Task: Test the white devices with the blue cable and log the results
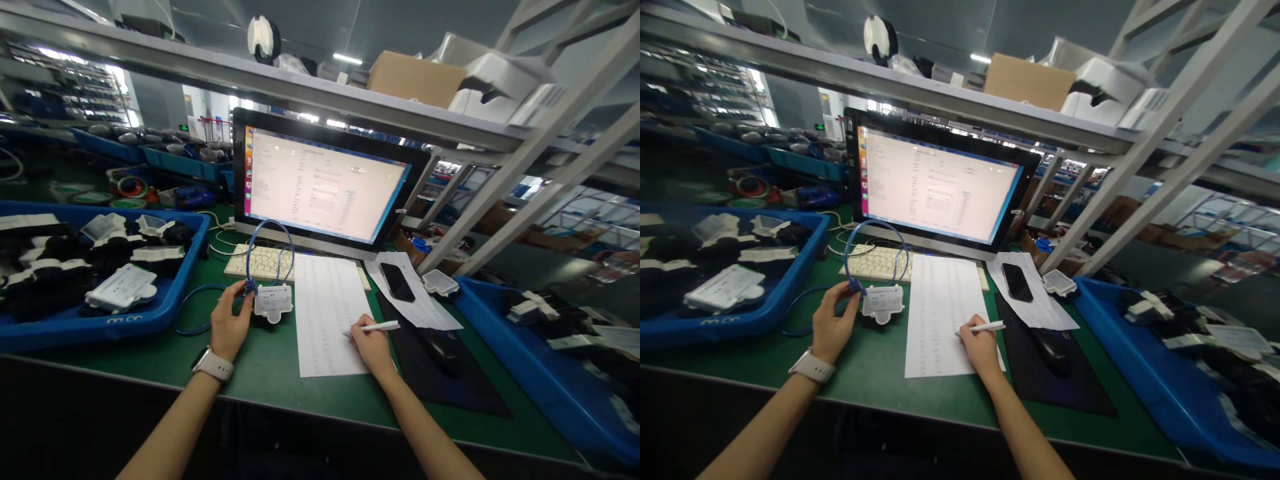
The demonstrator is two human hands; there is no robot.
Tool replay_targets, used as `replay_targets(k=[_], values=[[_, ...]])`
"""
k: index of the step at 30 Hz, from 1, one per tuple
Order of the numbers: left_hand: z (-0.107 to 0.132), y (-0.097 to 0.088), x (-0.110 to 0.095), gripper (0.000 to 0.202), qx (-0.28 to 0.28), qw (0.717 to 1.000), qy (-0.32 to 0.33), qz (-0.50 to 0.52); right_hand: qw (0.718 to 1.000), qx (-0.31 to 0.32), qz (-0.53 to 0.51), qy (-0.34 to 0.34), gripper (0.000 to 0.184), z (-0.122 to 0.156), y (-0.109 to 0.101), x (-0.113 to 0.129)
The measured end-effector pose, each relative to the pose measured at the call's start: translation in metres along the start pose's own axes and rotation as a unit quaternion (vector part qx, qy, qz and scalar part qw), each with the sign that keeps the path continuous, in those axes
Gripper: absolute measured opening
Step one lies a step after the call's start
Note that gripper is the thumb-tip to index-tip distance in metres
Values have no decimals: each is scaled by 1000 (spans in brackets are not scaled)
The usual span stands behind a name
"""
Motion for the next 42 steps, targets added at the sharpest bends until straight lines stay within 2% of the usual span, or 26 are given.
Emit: replay_targets(k=[9, 27, 42], values=[[0, 1, -2, 23, 6, 1000, -11, 3, 1000, 15, 26, -11, 17, 0, 2, 0], [0, 0, -2, 23, 6, 1000, -10, 0, 999, 3, 40, -10, 18, -1, 0, -2], [0, 1, 1, 22, 14, 999, -33, 9, 999, -11, 46, -14, 18, -1, -2, -5]])
Point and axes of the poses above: each hand's wrist, its own z-axis away from the middle knuckle, its own y-axis out of the palm, x = y × z, the point moved 6 cm from there along -z, towards the middle knuckle, and after that the axes turned 2 degrees about z, right-handed, at the moved point
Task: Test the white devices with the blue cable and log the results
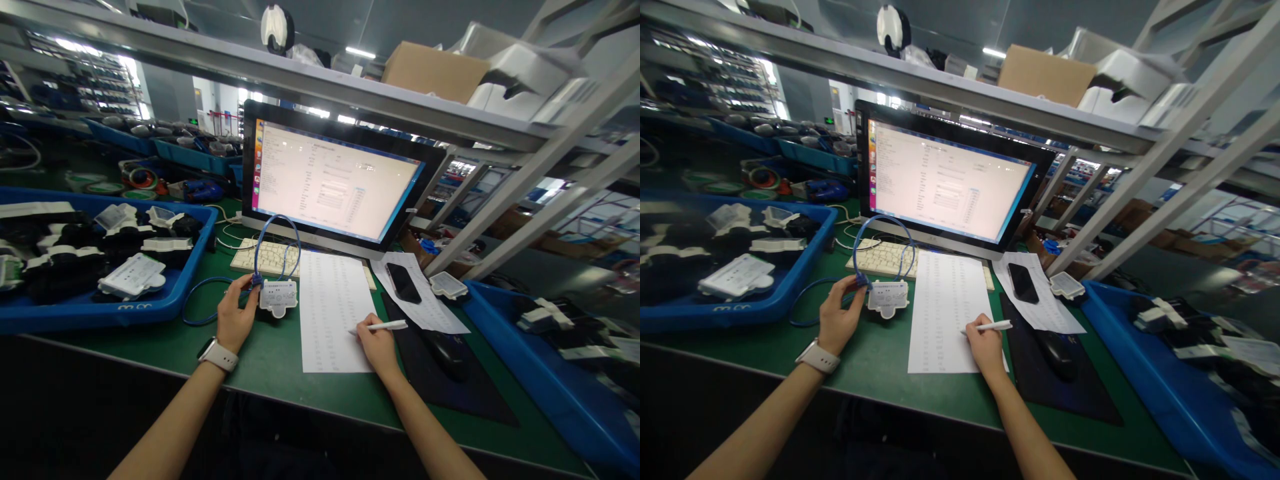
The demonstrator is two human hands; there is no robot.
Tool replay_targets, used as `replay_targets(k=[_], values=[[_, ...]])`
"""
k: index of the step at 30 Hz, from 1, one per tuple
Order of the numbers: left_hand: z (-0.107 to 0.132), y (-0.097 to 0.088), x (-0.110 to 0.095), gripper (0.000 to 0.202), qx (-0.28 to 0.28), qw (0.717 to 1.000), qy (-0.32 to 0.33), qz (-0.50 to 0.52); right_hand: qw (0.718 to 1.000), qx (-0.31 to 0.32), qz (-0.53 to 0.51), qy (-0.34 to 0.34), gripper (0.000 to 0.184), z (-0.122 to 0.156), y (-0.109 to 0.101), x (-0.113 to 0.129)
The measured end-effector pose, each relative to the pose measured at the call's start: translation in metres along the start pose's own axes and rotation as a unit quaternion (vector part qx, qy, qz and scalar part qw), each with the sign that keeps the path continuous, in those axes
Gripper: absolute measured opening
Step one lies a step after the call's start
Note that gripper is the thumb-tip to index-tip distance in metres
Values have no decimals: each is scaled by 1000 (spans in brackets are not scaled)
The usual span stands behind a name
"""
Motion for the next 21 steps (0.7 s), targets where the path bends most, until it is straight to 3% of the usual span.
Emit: replay_targets(k=[10, 17, 21], values=[[0, -1, -1, 23, -6, 1000, 6, -1, 999, 4, -34, 13, 18, 1, 0, 0], [0, 0, 2, 23, -9, 1000, 0, 1, 992, -21, -116, 44, 28, -2, -4, -8], [2, -1, 2, 22, -12, 1000, 7, 0, 990, -11, -140, 9, 33, -3, -17, 0]])
Point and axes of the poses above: each hand's wrist, its own z-axis away from the middle knuckle, its own y-axis out of the palm, x = y × z, the point moved 6 cm from there along -z, towards the middle knuckle, and after that the axes turned 2 degrees about z, right-handed, at the moved point
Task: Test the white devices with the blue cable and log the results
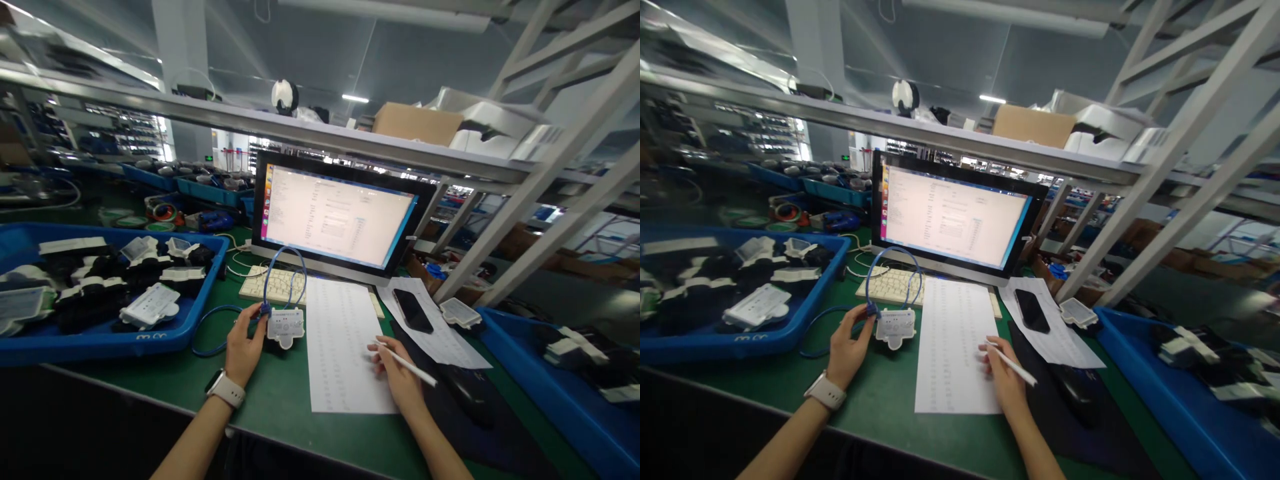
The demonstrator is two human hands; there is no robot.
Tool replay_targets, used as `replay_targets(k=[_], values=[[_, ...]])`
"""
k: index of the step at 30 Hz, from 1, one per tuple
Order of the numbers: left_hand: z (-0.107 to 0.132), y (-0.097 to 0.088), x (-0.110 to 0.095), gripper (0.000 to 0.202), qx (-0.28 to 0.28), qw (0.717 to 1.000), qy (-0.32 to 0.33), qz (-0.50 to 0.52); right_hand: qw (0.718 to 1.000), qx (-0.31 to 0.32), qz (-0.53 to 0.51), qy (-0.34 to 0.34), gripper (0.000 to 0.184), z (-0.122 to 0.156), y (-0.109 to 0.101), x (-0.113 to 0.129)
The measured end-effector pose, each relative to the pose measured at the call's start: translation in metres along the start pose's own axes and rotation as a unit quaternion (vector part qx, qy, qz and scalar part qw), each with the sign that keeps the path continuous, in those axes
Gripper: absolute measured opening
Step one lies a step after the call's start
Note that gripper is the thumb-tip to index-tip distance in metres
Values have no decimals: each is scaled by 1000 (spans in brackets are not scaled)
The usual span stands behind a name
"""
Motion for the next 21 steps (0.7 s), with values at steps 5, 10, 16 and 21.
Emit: replay_targets(k=[5, 10, 16, 21], values=[[0, -1, 0, 21, -11, 1000, 10, -6, 961, 87, 212, -157, 33, 5, -13, 6], [0, -2, -2, 20, -12, 1000, 17, -4, 903, 177, 322, -222, 41, 17, -7, -17], [2, 0, 1, 21, -3, 1000, 8, -1, 901, 185, 324, -223, 40, 18, 5, -24], [3, 1, 4, 21, 0, 1000, 3, -2, 956, 120, 201, -179, 40, -2, -7, -3]])
Point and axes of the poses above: each hand's wrist, its own z-axis away from the middle knuckle, its own y-axis out of the palm, x = y × z, the point moved 6 cm from there along -z, towards the middle knuckle, and after that the axes turned 2 degrees about z, right-handed, at the moved point
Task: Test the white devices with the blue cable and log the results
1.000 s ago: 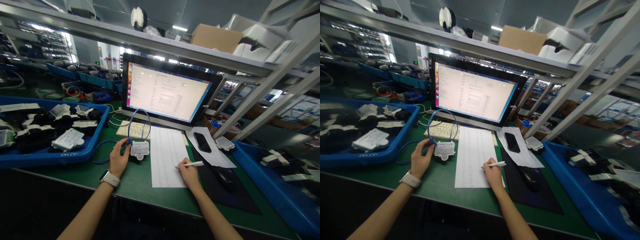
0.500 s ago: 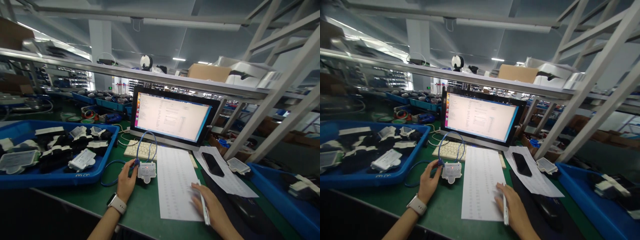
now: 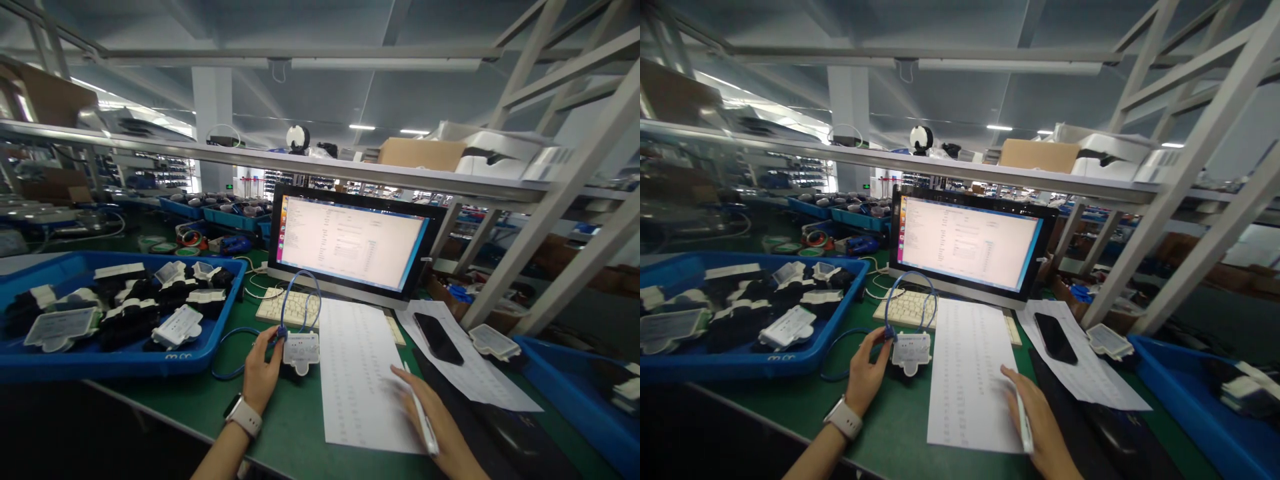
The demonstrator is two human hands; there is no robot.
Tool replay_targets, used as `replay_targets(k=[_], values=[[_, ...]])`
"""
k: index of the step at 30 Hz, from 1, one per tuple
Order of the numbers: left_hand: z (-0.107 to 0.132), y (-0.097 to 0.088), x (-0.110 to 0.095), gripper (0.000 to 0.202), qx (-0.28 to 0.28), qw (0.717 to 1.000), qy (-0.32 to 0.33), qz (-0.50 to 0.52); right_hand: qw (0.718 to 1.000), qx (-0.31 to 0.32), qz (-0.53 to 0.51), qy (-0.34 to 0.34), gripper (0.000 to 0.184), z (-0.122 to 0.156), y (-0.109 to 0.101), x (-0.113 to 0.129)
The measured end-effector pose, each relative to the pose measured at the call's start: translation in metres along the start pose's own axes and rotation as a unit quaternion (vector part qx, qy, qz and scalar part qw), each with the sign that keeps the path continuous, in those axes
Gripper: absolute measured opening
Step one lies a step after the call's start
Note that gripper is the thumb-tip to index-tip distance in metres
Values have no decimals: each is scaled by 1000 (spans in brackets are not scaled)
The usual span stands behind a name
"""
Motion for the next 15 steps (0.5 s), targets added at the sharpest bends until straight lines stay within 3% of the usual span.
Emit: replay_targets(k=[3, 9, 15], values=[[0, 0, 0, 21, -1, 1000, 7, -8, 990, -32, -113, 83, 43, -11, -3, -9], [0, -1, -1, 21, -5, 1000, 15, -17, 940, -49, -253, 226, 43, -7, 15, -26], [0, 0, 2, 22, 1, 1000, 12, -16, 921, -59, -296, 247, 39, -6, 16, -21]])
Point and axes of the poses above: each hand's wrist, its own z-axis away from the middle knuckle, its own y-axis out of the palm, x = y × z, the point moved 6 cm from there along -z, towards the middle knuckle, and after that the axes turned 2 degrees about z, right-handed, at the moved point
